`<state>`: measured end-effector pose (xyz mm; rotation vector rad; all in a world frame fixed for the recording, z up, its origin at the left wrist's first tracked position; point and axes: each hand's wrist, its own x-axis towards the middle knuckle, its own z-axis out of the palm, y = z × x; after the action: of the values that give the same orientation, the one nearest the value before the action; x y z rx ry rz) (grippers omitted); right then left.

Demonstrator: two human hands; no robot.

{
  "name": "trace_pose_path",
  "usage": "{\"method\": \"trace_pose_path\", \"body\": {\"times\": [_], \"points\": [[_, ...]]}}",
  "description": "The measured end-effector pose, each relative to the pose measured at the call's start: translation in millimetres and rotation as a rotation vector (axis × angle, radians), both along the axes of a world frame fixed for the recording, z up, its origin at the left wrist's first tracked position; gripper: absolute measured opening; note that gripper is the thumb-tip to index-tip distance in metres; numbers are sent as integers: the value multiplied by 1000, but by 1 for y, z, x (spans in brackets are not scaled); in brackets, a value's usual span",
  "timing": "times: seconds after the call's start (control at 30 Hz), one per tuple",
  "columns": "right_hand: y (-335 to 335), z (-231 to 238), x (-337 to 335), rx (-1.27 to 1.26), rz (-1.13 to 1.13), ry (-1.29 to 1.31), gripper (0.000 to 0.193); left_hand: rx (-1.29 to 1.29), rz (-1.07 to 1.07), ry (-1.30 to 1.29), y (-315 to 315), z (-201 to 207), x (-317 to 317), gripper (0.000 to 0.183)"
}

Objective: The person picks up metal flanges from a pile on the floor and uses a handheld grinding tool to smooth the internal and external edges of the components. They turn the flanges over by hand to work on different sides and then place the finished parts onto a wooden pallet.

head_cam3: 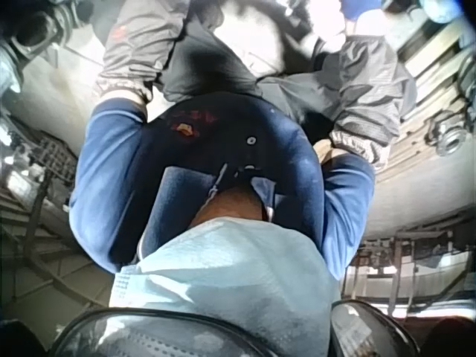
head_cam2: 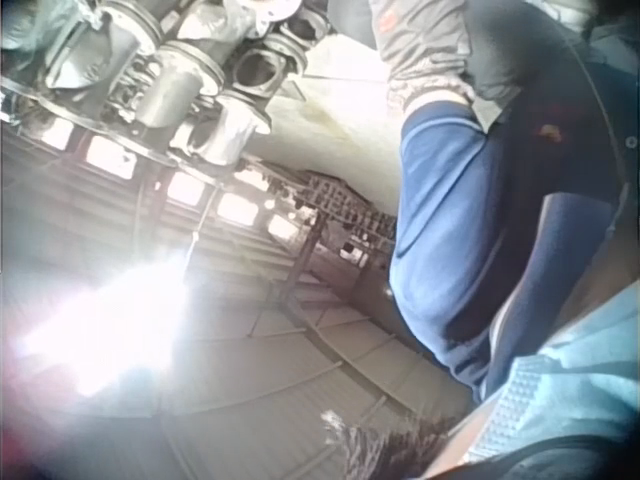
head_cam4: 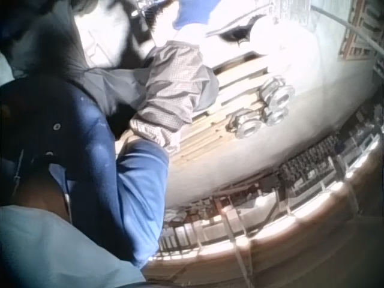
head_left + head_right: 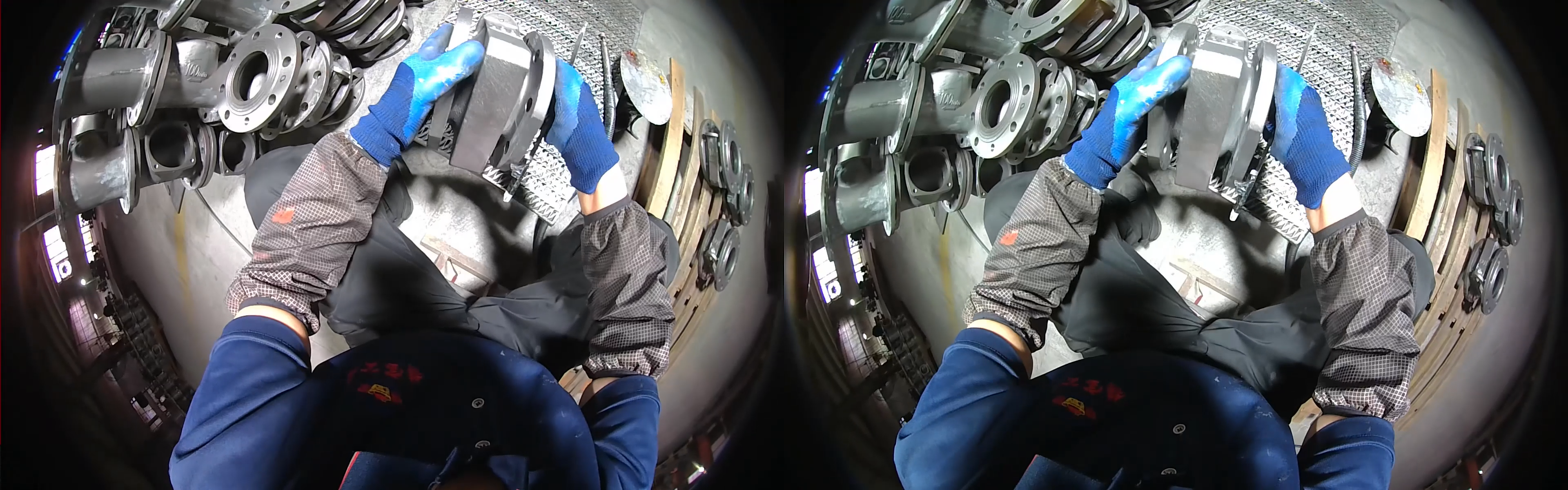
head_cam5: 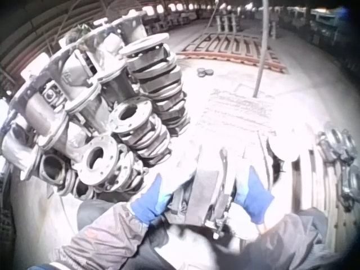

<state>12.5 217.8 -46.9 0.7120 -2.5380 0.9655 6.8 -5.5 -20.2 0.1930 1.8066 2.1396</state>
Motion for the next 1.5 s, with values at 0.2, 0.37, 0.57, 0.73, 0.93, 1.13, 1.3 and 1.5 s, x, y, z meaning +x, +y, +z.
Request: {"method": "trace_pose_path", "body": {"times": [0.2, 0.37, 0.57, 0.73, 0.93, 1.13, 1.3, 1.5], "points": [[-34, -19, 15, -503, -194, -277, 41, -58, -37, 365, -23, -11, 5, 62], [-29, -9, 24, -445, -198, -481, 45, 56, 71, 533, -21, -31, 5, 46], [-30, -32, 36, -789, -280, -720, 39, 267, 202, -205, -14, -35, 0, 51], [-25, -27, 36, -1029, -297, -905, 41, 129, 343, -166, 6, -38, -3, 46], [-34, 6, 41, -1040, -431, -859, 36, 228, 372, -266, 20, -32, 7, 43], [-14, -3, 48, -1000, -323, -963, 34, 69, 240, -271, 18, -5, 25, 52], [-10, 2, 45, -337, 7, -480, 31, 26, 274, -353, 15, 6, 22, 51], [-20, 4, 27, 186, 3, -244, 49, 254, 291, -536, 6, 1, 9, 55]]}}
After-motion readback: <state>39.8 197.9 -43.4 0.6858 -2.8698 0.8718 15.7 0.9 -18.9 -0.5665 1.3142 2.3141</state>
